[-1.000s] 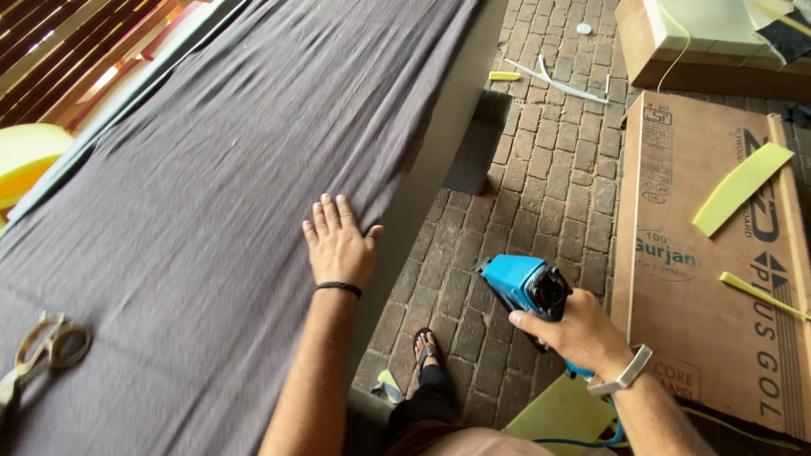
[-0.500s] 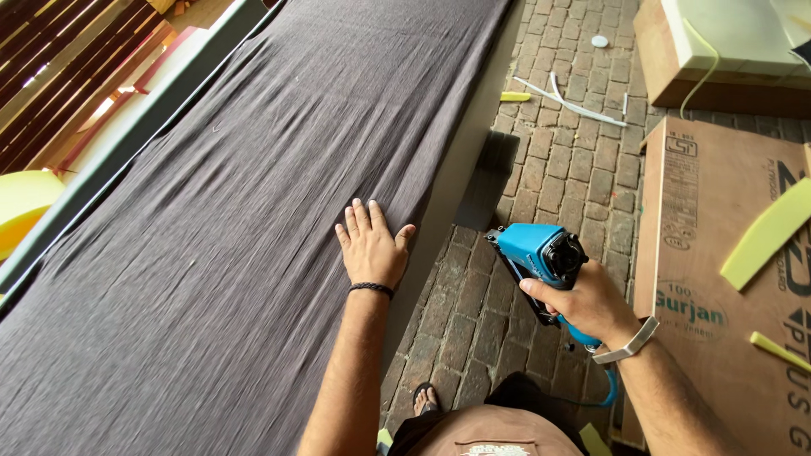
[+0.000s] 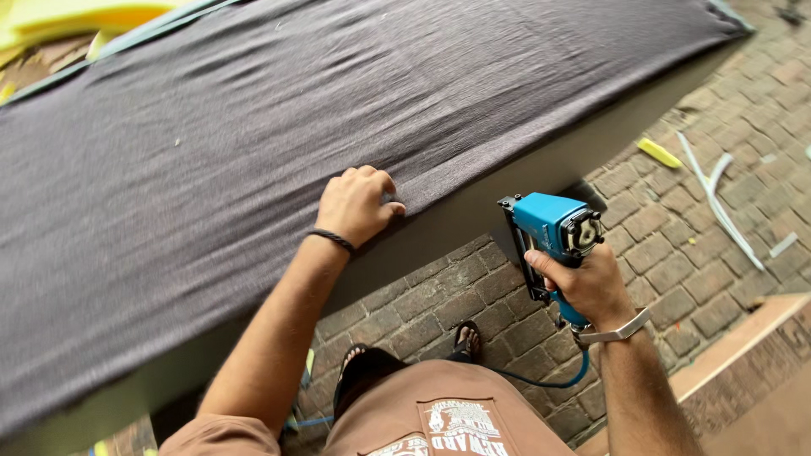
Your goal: The person staples gray fabric onto a rectangular foam cushion using a pneumatic staple gun. They smooth the fabric, pull it taut, and drive staples along the edges. The person then trims excess fabric with scissors and inspects the finished cushion.
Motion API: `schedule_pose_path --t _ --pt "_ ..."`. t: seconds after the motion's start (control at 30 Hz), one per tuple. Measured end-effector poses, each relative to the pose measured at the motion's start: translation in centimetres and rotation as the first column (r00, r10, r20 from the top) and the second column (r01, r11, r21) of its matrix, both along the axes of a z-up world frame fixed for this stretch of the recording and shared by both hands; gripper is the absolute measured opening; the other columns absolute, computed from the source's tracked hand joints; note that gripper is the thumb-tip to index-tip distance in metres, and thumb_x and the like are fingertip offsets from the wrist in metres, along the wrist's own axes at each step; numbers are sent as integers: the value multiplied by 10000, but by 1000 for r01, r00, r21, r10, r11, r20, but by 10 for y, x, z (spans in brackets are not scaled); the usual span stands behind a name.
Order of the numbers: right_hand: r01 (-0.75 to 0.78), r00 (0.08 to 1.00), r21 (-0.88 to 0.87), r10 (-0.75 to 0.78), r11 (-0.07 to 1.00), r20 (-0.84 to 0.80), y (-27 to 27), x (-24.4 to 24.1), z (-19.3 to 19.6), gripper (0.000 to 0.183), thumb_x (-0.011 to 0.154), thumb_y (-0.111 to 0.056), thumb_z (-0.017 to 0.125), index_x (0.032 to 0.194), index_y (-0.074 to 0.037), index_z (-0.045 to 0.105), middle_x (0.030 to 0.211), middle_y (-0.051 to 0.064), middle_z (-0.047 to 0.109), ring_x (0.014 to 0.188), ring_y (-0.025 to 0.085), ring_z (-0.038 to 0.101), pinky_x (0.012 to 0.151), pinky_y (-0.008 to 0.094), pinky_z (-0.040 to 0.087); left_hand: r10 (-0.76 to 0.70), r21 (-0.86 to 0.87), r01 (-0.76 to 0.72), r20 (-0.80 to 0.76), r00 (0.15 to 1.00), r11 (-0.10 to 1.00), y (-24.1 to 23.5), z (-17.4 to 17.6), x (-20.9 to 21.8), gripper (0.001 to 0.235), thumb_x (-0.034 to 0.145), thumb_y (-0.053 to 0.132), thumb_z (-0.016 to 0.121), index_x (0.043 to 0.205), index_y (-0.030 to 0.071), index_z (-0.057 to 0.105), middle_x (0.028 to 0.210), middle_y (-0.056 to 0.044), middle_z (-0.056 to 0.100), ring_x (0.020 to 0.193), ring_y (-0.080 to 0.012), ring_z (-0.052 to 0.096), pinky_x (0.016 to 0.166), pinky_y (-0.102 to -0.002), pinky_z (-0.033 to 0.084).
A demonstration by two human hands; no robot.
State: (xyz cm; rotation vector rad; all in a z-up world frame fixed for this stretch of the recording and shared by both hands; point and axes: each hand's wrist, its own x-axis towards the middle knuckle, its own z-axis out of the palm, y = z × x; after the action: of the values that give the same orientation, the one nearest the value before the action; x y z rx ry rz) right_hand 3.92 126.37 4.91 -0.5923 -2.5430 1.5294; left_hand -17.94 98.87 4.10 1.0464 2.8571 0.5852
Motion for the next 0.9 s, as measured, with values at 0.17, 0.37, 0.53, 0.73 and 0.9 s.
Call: schedule_pose_path --t 0.17,0.37,0.53,0.73,0.9 --pt "-113 992 -109 119 988 43 25 -22 -2 111 848 -150 794 863 -54 740 615 24 662 504 96 604 435 279 476 66 87 -64 -16 998 994 -77 9 20 657 666 361 905 1224 75 712 1351 -184 601 1239 -392 540 998 -469 445" --pt "-362 926 -186 375 914 39 3 -58 -5 160 846 -147 812 778 -44 711 602 7 620 512 79 552 456 267 435 393 17 -397 104 913 918 -146 -2 58 556 668 372 910 1146 128 763 1391 -80 621 1284 -299 560 1046 -411 476" --pt "-553 820 -221 572 803 27 -32 -82 -5 180 850 -151 809 778 -40 687 573 2 592 499 83 531 450 274 418 431 -37 -435 233 872 900 -143 4 42 315 583 329 949 810 139 840 1130 -55 699 1056 -237 659 916 -374 551" --pt "-617 768 -252 641 746 15 -75 -85 -4 153 842 -152 804 793 -48 702 584 -3 611 509 80 553 454 272 441 308 -116 -291 170 936 950 -148 6 14 235 725 314 890 812 128 777 828 -37 706 859 -240 691 760 -425 547" --pt "-494 849 -220 521 841 88 -101 -78 -11 173 828 -165 823 788 -31 721 602 6 635 531 92 579 468 282 468 123 -85 -160 -335 934 983 -147 -7 15 23 1008 91 680 1000 105 663 921 -56 695 900 -258 694 769 -406 552"
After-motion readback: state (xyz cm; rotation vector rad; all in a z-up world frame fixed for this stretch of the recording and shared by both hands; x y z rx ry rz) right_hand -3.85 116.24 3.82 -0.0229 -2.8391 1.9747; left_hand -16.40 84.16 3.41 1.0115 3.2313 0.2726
